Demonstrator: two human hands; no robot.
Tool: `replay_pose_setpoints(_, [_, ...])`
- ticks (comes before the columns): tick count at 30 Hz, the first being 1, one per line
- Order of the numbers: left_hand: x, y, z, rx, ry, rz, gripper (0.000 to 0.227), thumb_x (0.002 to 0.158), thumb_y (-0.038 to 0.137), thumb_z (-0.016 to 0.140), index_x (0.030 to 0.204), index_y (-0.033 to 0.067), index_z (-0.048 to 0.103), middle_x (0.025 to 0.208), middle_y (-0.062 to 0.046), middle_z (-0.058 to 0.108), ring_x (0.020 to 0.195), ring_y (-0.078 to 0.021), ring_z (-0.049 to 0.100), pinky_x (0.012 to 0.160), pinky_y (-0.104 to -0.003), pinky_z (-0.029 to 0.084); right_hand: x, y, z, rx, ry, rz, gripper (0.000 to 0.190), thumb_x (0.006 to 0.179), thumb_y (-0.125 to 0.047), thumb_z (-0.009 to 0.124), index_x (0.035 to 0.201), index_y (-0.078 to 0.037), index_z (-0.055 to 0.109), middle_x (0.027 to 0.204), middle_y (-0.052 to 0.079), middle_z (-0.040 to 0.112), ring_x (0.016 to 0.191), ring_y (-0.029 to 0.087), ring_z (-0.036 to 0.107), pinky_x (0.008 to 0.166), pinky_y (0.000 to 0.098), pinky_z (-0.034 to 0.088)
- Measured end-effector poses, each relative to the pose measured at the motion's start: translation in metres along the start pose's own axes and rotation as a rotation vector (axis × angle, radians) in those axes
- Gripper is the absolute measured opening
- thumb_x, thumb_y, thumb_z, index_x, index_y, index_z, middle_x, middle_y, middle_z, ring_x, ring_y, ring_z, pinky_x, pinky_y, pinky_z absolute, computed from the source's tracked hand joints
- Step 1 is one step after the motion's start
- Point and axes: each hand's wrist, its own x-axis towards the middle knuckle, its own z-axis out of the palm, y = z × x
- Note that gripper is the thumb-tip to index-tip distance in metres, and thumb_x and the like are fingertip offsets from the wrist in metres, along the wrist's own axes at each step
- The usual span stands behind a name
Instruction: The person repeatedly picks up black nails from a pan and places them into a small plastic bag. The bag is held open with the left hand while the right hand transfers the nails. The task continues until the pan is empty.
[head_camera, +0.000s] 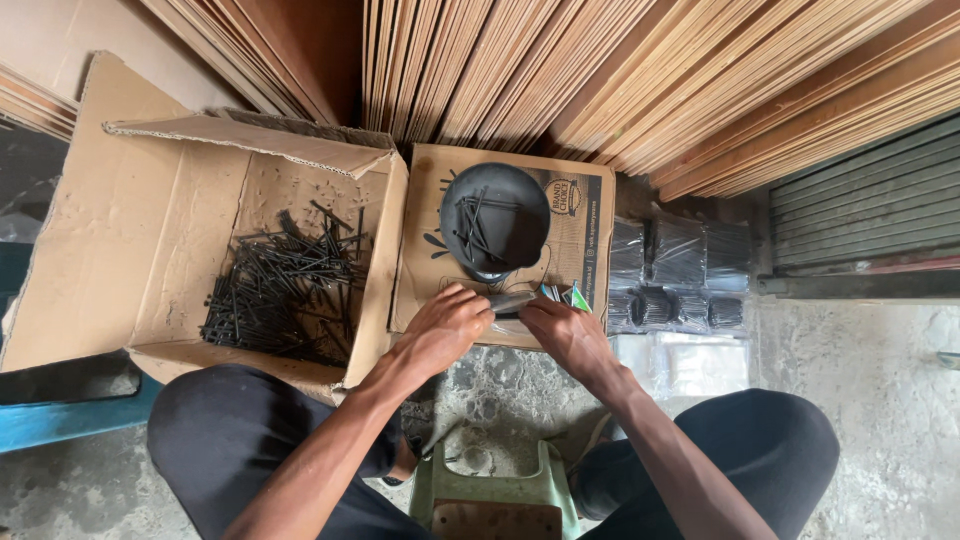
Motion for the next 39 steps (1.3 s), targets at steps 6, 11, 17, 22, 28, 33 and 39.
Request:
replay_pose_setpoints(6, [-0.001, 0.000, 0.000, 0.021, 0.041, 0.010, 0.016, 0.065, -0.001, 0.068, 0.075, 0.0071, 0.059, 0.071, -0.004, 0.055, 0.070, -0.0195, 0.054, 0.072, -0.032, 0.040, -0.004, 0.003, 0.017, -0.014, 0.066, 0.063, 0.007, 0.080, -0.014, 0.062, 0.087, -0.014, 0.065, 0.094, 0.003, 0.052, 0.073, 0.023, 0.065, 0.057, 0.0337, 0.056])
replay_pose_setpoints(11, [-0.001, 0.001, -0.003, 0.012, 0.018, 0.013, 0.017, 0.065, 0.000, 0.068, 0.078, 0.0077, 0.061, 0.073, -0.003, 0.056, 0.071, -0.0180, 0.054, 0.072, -0.030, 0.041, 0.011, -0.024, -0.030, 0.164, -0.099, 0.422, 0.029, 0.081, -0.021, 0.064, 0.100, -0.007, 0.048, 0.098, 0.016, 0.050, 0.085, 0.037, 0.062, 0.070, 0.0472, 0.053])
replay_pose_setpoints(17, [0.000, 0.011, -0.020, -0.073, -0.114, -0.075, 0.029, 0.070, -0.004, 0.064, 0.096, 0.0084, 0.059, 0.094, -0.010, 0.056, 0.091, -0.0256, 0.054, 0.085, -0.038, 0.038, -0.010, 0.017, 0.018, 0.145, -0.090, 0.524, 0.016, 0.080, -0.023, 0.062, 0.092, -0.013, 0.064, 0.076, 0.007, 0.066, 0.072, 0.027, 0.067, 0.062, 0.0383, 0.054])
replay_pose_setpoints(22, [-0.001, 0.017, -0.037, -0.096, -0.295, -0.198, 0.051, 0.079, -0.003, 0.060, 0.125, 0.0162, 0.049, 0.125, -0.016, 0.050, 0.116, -0.0319, 0.050, 0.103, -0.047, 0.033, -0.002, 0.005, -0.011, 0.192, -0.057, 0.572, 0.017, 0.078, -0.020, 0.065, 0.092, -0.010, 0.067, 0.078, 0.012, 0.068, 0.074, 0.029, 0.068, 0.065, 0.0389, 0.055])
replay_pose_setpoints(28, [-0.006, 0.004, -0.017, -0.024, -0.372, -0.183, 0.053, 0.081, -0.003, 0.058, 0.128, 0.0181, 0.046, 0.129, -0.015, 0.047, 0.122, -0.0303, 0.045, 0.107, -0.048, 0.028, 0.004, 0.006, -0.018, 0.334, -0.107, 0.735, 0.024, 0.074, -0.037, 0.067, 0.090, -0.018, 0.067, 0.080, 0.005, 0.070, 0.082, 0.025, 0.067, 0.073, 0.0385, 0.052])
replay_pose_setpoints(33, [-0.005, -0.001, -0.022, 0.099, 0.001, -0.025, 0.013, 0.077, 0.005, 0.062, 0.089, 0.0084, 0.058, 0.086, -0.007, 0.055, 0.082, -0.0201, 0.053, 0.073, -0.034, 0.041, 0.011, 0.000, -0.034, 0.469, -0.143, 0.768, 0.028, 0.076, -0.030, 0.067, 0.094, -0.008, 0.067, 0.082, 0.010, 0.070, 0.082, 0.025, 0.067, 0.075, 0.0386, 0.051])
replay_pose_setpoints(39, [-0.010, -0.001, -0.033, 0.034, -0.114, -0.103, 0.025, 0.075, 0.006, 0.065, 0.100, 0.0085, 0.060, 0.097, -0.009, 0.059, 0.092, -0.0223, 0.054, 0.083, -0.039, 0.041, 0.016, -0.003, -0.036, 0.551, -0.115, 0.707, 0.027, 0.075, -0.024, 0.068, 0.095, -0.007, 0.065, 0.083, 0.013, 0.070, 0.084, 0.029, 0.067, 0.076, 0.0403, 0.050])
